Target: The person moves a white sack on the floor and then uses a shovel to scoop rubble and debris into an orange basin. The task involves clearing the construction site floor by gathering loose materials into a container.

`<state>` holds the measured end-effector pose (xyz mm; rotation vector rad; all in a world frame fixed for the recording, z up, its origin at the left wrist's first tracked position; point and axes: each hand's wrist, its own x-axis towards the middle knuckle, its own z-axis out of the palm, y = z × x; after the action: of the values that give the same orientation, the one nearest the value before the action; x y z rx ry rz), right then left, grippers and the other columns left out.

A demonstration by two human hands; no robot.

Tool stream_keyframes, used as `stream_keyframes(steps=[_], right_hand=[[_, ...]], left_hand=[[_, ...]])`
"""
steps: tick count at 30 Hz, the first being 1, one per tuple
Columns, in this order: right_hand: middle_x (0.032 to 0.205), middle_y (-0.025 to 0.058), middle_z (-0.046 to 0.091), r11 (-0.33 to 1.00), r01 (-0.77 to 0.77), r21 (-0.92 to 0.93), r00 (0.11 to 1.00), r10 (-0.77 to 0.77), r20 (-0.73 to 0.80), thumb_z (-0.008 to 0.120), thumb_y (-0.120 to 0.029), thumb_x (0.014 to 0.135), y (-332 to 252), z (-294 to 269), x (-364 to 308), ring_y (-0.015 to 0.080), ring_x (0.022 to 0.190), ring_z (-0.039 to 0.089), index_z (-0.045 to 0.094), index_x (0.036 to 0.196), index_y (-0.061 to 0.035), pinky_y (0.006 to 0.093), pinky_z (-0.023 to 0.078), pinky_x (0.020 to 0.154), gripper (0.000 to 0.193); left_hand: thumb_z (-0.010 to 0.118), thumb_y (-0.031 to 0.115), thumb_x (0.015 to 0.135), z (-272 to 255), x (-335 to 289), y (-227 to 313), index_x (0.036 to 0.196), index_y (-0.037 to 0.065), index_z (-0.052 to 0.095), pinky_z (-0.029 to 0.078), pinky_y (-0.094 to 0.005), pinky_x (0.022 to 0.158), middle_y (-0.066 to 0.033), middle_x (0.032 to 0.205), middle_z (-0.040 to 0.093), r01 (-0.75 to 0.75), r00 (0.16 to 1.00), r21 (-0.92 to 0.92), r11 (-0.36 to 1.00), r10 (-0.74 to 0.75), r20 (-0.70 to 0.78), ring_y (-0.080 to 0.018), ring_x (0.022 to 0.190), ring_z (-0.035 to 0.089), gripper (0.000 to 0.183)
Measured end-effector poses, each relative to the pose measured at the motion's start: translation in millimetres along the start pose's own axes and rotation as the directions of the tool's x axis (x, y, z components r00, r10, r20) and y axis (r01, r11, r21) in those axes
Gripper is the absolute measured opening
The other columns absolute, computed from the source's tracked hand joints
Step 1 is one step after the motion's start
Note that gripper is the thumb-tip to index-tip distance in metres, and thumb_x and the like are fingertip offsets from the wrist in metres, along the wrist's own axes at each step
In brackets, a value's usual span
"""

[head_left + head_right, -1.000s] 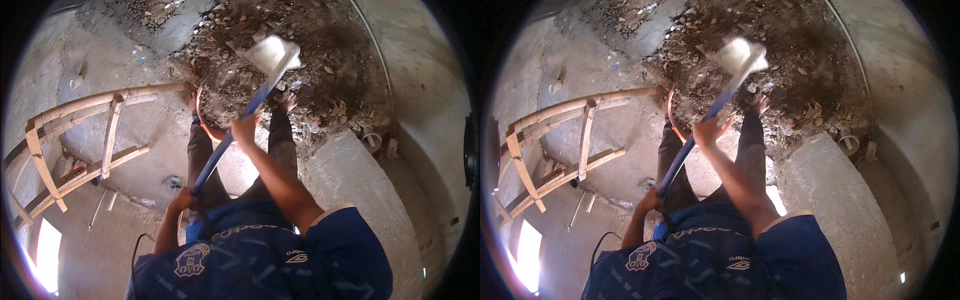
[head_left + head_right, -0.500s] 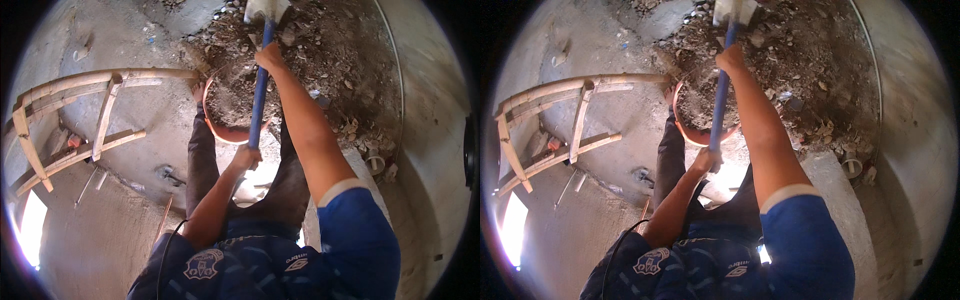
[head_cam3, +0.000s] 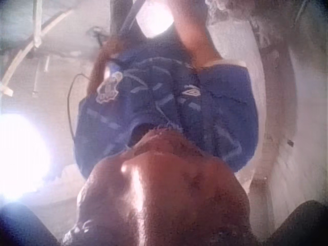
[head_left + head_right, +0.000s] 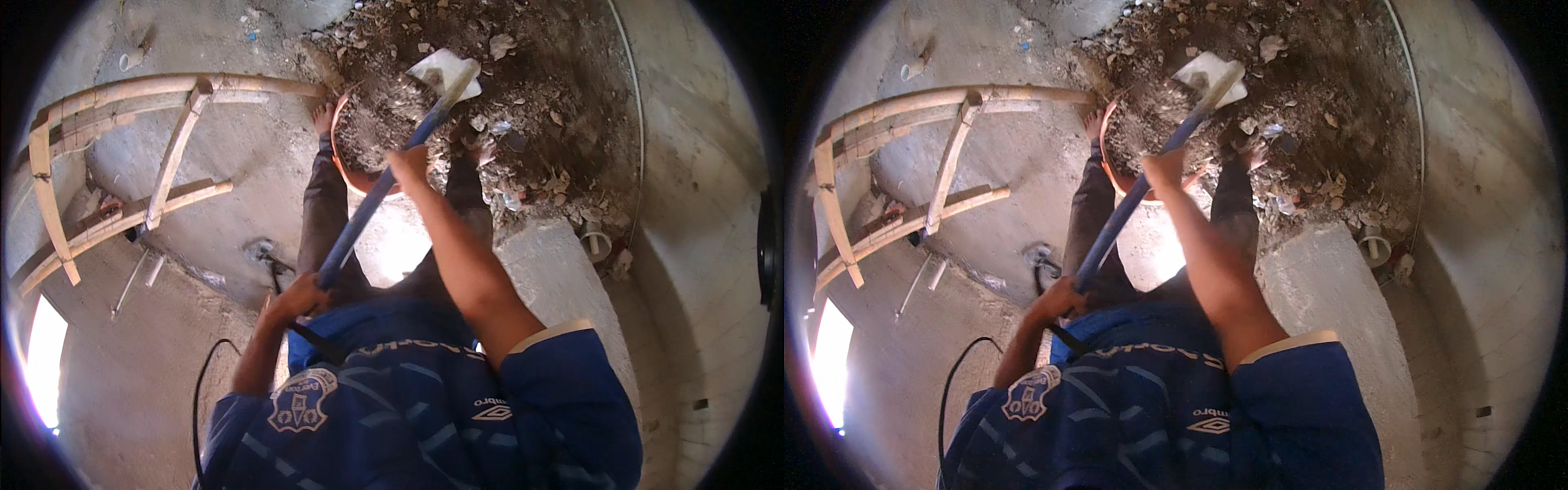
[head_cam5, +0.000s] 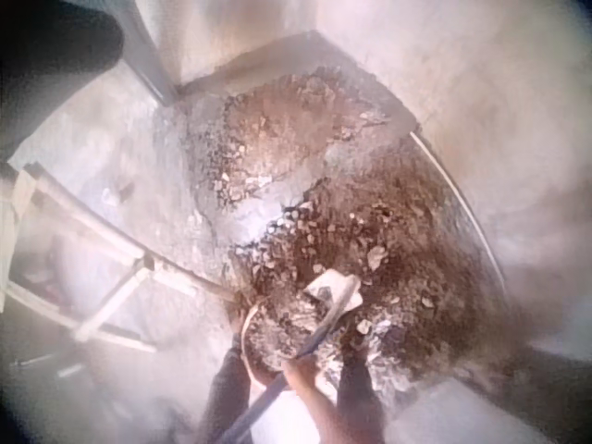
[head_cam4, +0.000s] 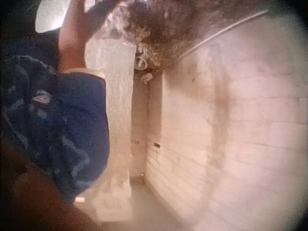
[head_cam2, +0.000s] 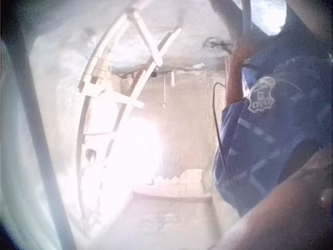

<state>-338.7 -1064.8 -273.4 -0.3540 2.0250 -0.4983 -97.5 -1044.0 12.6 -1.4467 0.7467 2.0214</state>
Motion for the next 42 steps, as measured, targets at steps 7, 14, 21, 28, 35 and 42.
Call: stream_keyframes(steps=[7,14,21,28,35,42], right_hand=[[0.089,0.0246,0.057,0.932,-0.350,-0.097,0.907,0.362,0.213,0.070,-0.015,0.065,-10,18,-161,0.0280,0.081,0.060,0.042,0.101,0.0145,0.0385,0.049,0.069,0.054],[0.086,0.0198,0.058,0.956,-0.292,-0.004,0.953,0.292,0.082,0.071,-0.016,0.066,-27,-11,-169,0.0290,0.076,0.059,0.044,0.100,0.0126,0.0379,0.048,0.070,0.052],[0.088,0.0202,0.061,0.998,-0.064,0.014,0.955,0.066,-0.288,0.071,-0.014,0.060,-23,-134,27,0.0314,0.071,0.062,0.054,0.094,0.0123,0.0383,0.050,0.064,0.047],[0.074,0.0125,0.059,0.920,-0.335,0.205,0.933,0.354,-0.064,0.069,-0.009,0.071,-127,-283,97,0.0248,0.057,0.060,0.057,0.088,0.0041,0.0405,0.050,0.054,0.025],[0.066,0.0075,0.054,0.840,-0.457,0.293,0.871,0.356,0.339,0.063,-0.012,0.081,-153,-447,124,0.0165,0.050,0.054,0.048,0.086,-0.0046,0.0296,0.051,0.045,0.017],[0.082,0.0067,0.053,0.948,-0.317,0.037,0.944,0.319,-0.087,0.072,-0.019,0.074,-223,-496,76,0.0200,0.068,0.057,0.054,0.089,-0.0098,0.0413,0.057,0.070,0.025]], left_hand=[[0.063,0.006,0.060,-16,-80,-118,0.067,0.001,0.058,0.039,-0.0301,0.039,-0.0062,0.050,0.053,0.159,0.987,0.119,0.980,-0.155,-0.044,-0.0137,0.042,0.050,0.010],[0.066,0.012,0.063,-14,-63,-134,0.068,0.001,0.061,0.047,-0.0363,0.049,-0.0134,0.057,0.061,0.067,0.994,0.253,0.965,-0.043,-0.101,-0.0230,0.050,0.059,0.014],[0.068,0.025,0.067,21,68,49,0.083,-0.002,0.064,0.050,-0.0393,0.060,-0.0191,0.073,0.066,-0.137,0.971,0.475,0.869,0.213,-0.111,-0.0264,0.063,0.064,0.031],[0.066,0.022,0.081,25,76,113,0.122,0.000,0.048,0.049,-0.0293,0.079,-0.0115,0.100,0.061,-0.687,0.706,-0.283,0.669,0.521,-0.480,-0.0174,0.086,0.060,0.049],[0.057,0.029,0.085,-256,-127,-141,0.108,-0.001,0.056,0.044,-0.0452,0.089,-0.0175,0.113,0.056,-0.946,0.078,-0.004,-0.323,-0.216,-0.973,-0.0337,0.099,0.055,0.037],[0.035,0.028,0.097,-164,-461,-172,0.130,0.001,0.039,0.033,-0.0566,0.105,-0.0269,0.140,0.034,-0.693,-0.665,0.710,0.125,-0.490,-0.563,-0.0460,0.126,0.037,0.043]])
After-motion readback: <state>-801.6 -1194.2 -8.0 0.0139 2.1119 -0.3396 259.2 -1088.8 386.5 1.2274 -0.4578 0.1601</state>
